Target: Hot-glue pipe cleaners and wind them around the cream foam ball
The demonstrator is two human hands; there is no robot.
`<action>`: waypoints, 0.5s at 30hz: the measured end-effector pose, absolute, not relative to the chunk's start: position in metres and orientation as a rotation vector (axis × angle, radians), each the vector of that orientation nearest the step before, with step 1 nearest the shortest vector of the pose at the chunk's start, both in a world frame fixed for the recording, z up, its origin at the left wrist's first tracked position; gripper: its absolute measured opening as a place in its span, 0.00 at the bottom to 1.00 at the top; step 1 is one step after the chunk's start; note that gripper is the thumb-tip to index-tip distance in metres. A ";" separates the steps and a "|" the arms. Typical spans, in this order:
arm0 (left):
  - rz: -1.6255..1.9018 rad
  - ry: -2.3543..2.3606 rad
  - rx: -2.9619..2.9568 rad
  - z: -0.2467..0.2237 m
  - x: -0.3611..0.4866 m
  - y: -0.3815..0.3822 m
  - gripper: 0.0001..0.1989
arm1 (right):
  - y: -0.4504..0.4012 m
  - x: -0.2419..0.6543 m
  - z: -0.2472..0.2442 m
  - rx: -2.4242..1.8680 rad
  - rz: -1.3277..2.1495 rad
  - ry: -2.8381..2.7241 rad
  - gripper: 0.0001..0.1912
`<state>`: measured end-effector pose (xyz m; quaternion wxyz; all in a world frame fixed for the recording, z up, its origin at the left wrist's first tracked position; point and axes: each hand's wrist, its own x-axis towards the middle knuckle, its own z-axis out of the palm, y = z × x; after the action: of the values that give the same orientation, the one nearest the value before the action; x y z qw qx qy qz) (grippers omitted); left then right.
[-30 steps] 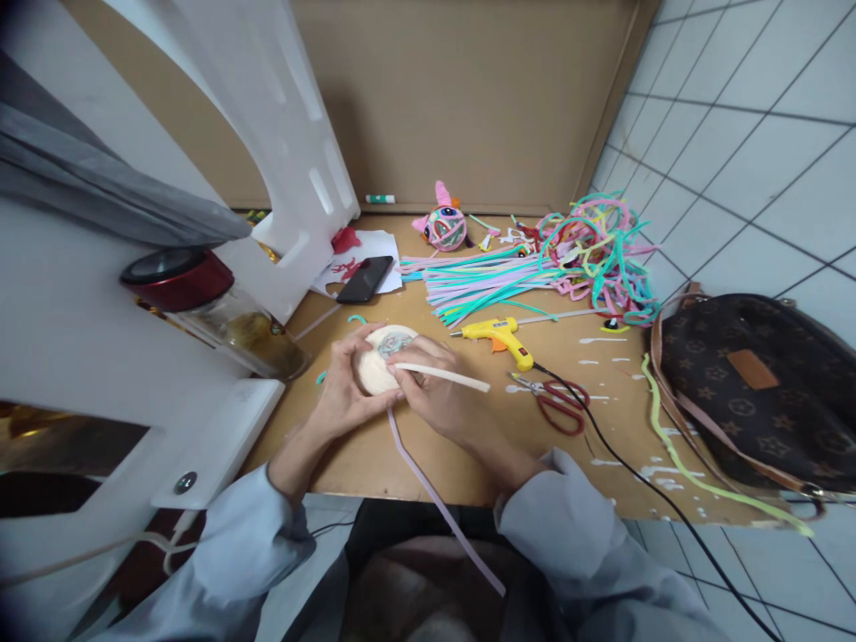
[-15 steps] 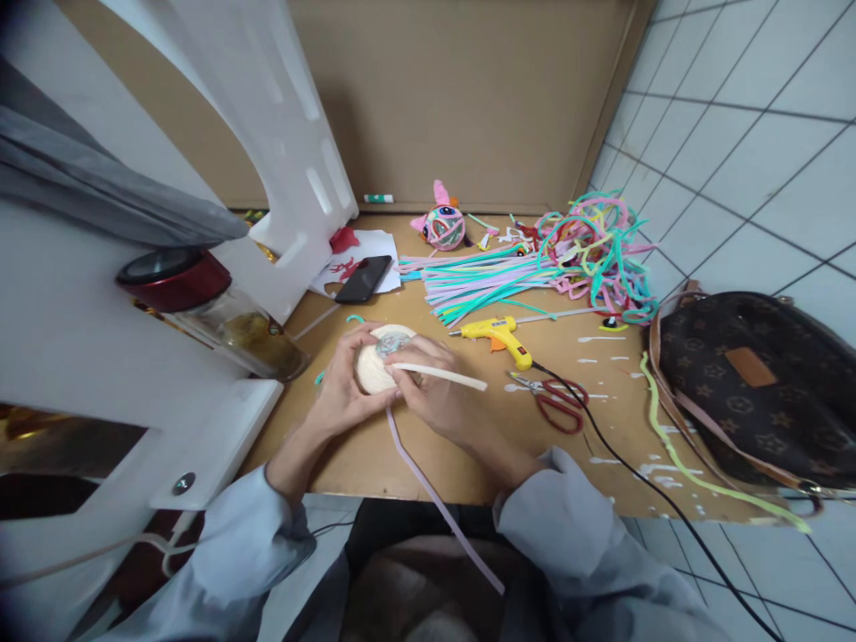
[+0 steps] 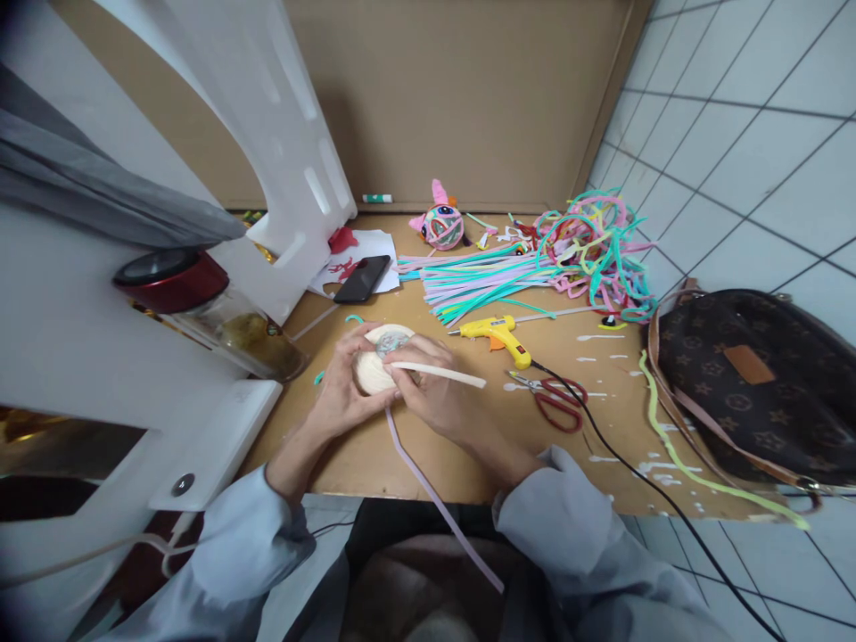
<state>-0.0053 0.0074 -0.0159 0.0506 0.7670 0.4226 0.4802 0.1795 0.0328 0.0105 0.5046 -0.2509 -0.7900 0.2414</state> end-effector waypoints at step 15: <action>1.488 1.253 2.290 -0.017 -0.004 0.007 0.31 | 0.034 0.180 0.006 -0.625 0.584 -1.917 0.09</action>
<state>-0.0045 0.0074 -0.0174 0.0685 0.7603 0.4160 0.4942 0.1801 0.0341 0.0063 0.4980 -0.2582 -0.7919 0.2413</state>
